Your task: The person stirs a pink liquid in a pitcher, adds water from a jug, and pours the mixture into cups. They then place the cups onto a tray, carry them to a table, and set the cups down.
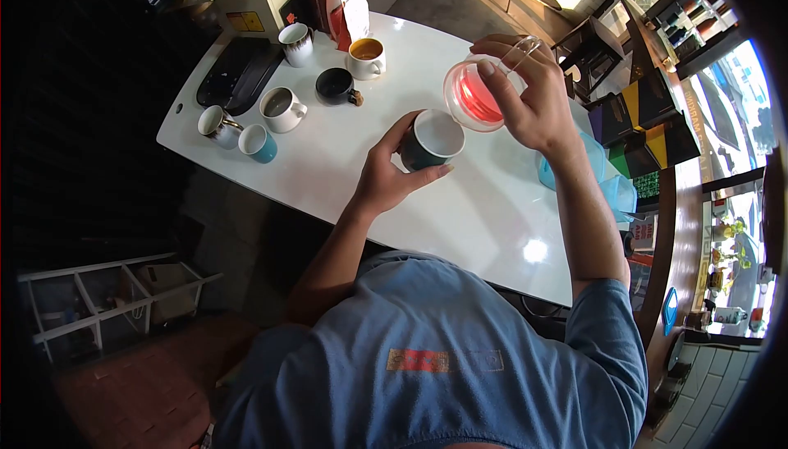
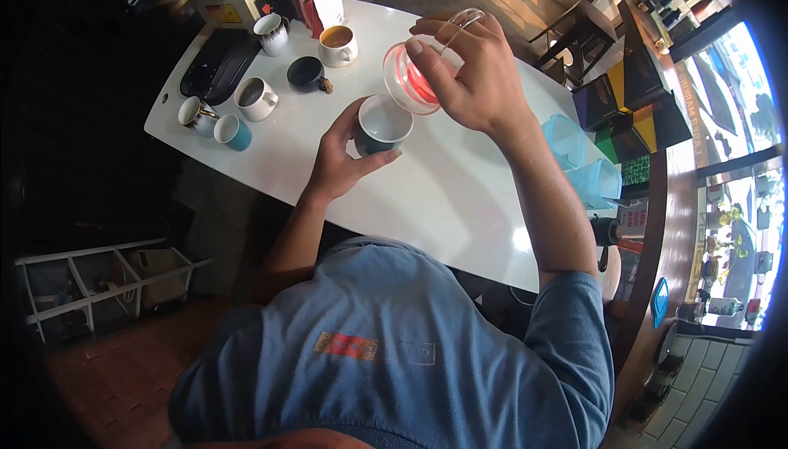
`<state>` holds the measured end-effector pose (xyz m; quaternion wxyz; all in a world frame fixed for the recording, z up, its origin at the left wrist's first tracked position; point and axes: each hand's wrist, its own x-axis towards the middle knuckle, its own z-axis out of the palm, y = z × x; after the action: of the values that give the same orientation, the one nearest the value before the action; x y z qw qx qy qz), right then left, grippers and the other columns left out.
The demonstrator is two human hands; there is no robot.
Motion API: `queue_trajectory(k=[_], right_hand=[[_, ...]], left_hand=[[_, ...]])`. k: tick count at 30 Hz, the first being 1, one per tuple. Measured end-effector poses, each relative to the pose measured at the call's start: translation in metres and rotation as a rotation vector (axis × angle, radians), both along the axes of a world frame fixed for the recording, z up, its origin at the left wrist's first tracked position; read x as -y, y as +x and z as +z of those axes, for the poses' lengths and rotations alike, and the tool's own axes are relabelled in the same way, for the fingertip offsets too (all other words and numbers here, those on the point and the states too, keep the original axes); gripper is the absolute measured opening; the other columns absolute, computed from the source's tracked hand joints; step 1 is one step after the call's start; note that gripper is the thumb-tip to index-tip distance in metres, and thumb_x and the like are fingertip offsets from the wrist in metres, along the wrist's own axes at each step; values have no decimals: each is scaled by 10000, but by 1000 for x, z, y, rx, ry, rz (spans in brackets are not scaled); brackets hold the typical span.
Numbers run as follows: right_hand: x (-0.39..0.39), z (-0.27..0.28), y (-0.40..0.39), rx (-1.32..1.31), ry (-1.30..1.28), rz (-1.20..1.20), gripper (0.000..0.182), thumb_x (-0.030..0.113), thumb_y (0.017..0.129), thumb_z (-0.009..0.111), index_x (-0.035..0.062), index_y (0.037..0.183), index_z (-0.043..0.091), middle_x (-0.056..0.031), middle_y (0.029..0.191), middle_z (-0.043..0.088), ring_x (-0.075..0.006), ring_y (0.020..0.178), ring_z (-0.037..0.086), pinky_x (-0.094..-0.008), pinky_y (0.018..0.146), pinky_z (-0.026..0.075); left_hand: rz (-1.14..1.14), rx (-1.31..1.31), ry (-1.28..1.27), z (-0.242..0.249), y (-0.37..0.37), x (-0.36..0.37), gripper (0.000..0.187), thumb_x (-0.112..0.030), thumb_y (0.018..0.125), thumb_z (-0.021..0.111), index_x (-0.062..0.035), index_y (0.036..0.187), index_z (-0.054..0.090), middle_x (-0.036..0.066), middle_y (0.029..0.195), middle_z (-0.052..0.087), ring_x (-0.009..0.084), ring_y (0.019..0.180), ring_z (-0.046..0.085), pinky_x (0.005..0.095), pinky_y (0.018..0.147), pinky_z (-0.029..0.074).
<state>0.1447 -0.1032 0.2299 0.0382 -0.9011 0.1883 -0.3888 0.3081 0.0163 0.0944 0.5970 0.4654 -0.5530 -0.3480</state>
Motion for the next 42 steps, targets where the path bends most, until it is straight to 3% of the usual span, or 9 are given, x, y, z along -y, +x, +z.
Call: queue_trajectory(k=[20,23,29,38,42], right_hand=[[-12,6,-4,-31,-121,11,265,255,842,611,11,882,705,-107,972,693,-270,872,600,-364,866,428],[-16,8,-4,-50,-154,-15,256,251,834,613,19,886,706,-110,967,693,-276,862,602,-364,862,428],[-19,10,-9,-79,-169,-26,234,240,812,624,33,884,706,-122,955,693,-270,849,616,-371,858,428],[-23,10,-17,-106,-149,-82,236,239,814,622,34,891,708,-130,943,696,-262,876,635,-389,907,419],[-25,12,-20,-110,-162,-94,238,245,818,622,36,890,708,-130,936,697,-254,894,640,-392,902,418]], left_hand=[[-27,4,-29,2,-4,-6,697,-180,722,824,-46,1301,459,82,1123,610,168,1049,572,317,909,440],[-85,-4,14,2,-6,-4,723,-152,733,814,-22,1324,419,90,1187,567,187,1112,543,337,957,416],[-78,-29,-3,-7,-14,-1,714,-187,720,828,-58,1305,438,82,1118,606,179,1052,566,323,916,440],[-135,-52,38,-10,-18,5,715,-158,728,813,-34,1311,417,100,1184,572,194,1107,553,344,957,422],[-140,-73,19,-13,-22,9,716,-190,710,831,-71,1300,442,92,1148,596,197,1080,563,336,930,437]])
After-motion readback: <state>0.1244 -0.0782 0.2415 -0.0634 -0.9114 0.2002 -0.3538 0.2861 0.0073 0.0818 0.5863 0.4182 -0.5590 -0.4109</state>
